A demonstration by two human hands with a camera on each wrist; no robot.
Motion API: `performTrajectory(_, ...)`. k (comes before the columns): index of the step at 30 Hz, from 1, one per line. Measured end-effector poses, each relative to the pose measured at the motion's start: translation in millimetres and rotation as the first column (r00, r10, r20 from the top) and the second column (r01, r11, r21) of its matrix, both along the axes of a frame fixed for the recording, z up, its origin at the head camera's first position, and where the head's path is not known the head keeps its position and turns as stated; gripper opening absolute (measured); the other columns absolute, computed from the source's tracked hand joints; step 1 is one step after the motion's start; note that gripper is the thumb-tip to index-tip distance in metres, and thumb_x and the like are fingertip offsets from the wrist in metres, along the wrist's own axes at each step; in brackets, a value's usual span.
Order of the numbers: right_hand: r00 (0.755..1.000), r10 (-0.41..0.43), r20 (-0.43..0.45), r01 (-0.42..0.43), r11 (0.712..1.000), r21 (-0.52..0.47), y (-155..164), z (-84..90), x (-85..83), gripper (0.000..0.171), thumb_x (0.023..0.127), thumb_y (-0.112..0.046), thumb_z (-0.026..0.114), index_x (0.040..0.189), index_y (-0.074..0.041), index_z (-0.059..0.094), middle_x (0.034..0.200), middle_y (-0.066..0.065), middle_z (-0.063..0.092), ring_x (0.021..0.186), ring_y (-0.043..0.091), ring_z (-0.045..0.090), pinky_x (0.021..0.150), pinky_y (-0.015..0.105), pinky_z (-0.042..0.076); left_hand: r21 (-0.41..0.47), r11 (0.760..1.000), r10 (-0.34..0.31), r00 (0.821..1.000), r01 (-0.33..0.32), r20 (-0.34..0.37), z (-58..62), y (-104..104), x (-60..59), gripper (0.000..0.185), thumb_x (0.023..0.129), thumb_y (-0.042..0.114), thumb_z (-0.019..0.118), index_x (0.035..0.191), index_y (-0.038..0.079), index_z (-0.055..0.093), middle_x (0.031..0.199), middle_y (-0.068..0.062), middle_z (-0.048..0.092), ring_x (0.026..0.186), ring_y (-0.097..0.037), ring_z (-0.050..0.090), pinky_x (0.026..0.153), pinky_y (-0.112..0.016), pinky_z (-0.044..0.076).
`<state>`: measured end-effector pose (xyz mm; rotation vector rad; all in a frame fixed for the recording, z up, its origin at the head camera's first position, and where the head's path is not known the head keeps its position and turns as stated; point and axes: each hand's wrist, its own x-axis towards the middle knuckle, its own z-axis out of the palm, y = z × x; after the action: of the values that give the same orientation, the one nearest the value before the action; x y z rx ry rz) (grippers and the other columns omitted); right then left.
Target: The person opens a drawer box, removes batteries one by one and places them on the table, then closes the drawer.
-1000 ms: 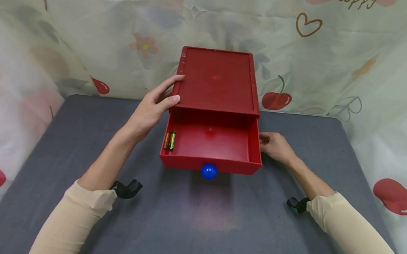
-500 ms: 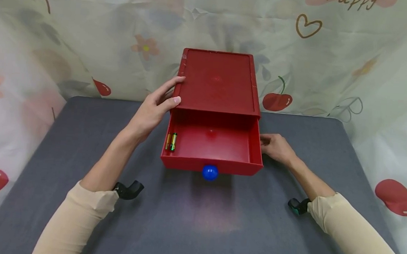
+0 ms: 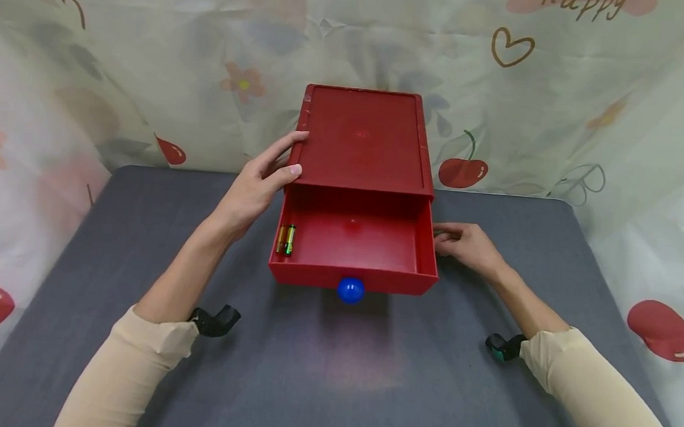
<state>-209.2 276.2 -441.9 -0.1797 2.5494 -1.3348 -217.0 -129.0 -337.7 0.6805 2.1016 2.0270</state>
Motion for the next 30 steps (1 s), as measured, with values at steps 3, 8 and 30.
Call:
performTrajectory(3, 1.000, -0.017, -0.019, 0.017, 1.000, -0.017, 2.1, 4.9, 1.0, 0.046, 0.097, -0.021, 0.066, 0.137, -0.002, 0.057, 0.103, 0.015, 0.072, 0.093, 0.029, 0.068, 0.084, 0.034, 0.054, 0.001, 1.000, 0.007, 1.000, -0.007, 0.003, -0.1, -0.8, 0.0, 0.053, 0.103, 0.023, 0.054, 0.153, 0.028, 0.039, 0.154, 0.004, 0.036, 0.142, -0.017, 0.034, 0.111, -0.045, 0.036)
performTrajectory(8, 0.997, -0.066, -0.045, 0.063, 0.995, -0.078, 2.0, 16.3, 5.4, 0.048, 0.095, -0.025, 0.070, 0.136, -0.004, 0.059, 0.109, 0.019, 0.071, 0.100, 0.032, 0.066, 0.085, 0.036, 0.054, -0.009, 1.000, 0.019, 1.000, -0.019, 0.011, 0.0, -1.8, 1.3, 0.054, 0.102, 0.024, 0.054, 0.153, 0.026, 0.038, 0.155, 0.002, 0.035, 0.143, -0.018, 0.033, 0.111, -0.046, 0.036)
performTrajectory(30, 0.959, -0.135, -0.250, 0.085, 0.976, -0.202, -17.1, 90.9, 37.0, 0.039, 0.092, -0.023, 0.073, 0.128, -0.012, 0.066, 0.097, 0.004, 0.069, 0.081, 0.015, 0.067, 0.078, 0.022, 0.054, -0.068, 0.995, 0.071, 0.997, -0.070, 0.009, 9.0, 3.7, 5.0, 0.048, 0.102, 0.024, 0.056, 0.149, 0.026, 0.044, 0.152, 0.004, 0.039, 0.140, -0.018, 0.038, 0.108, -0.047, 0.039)
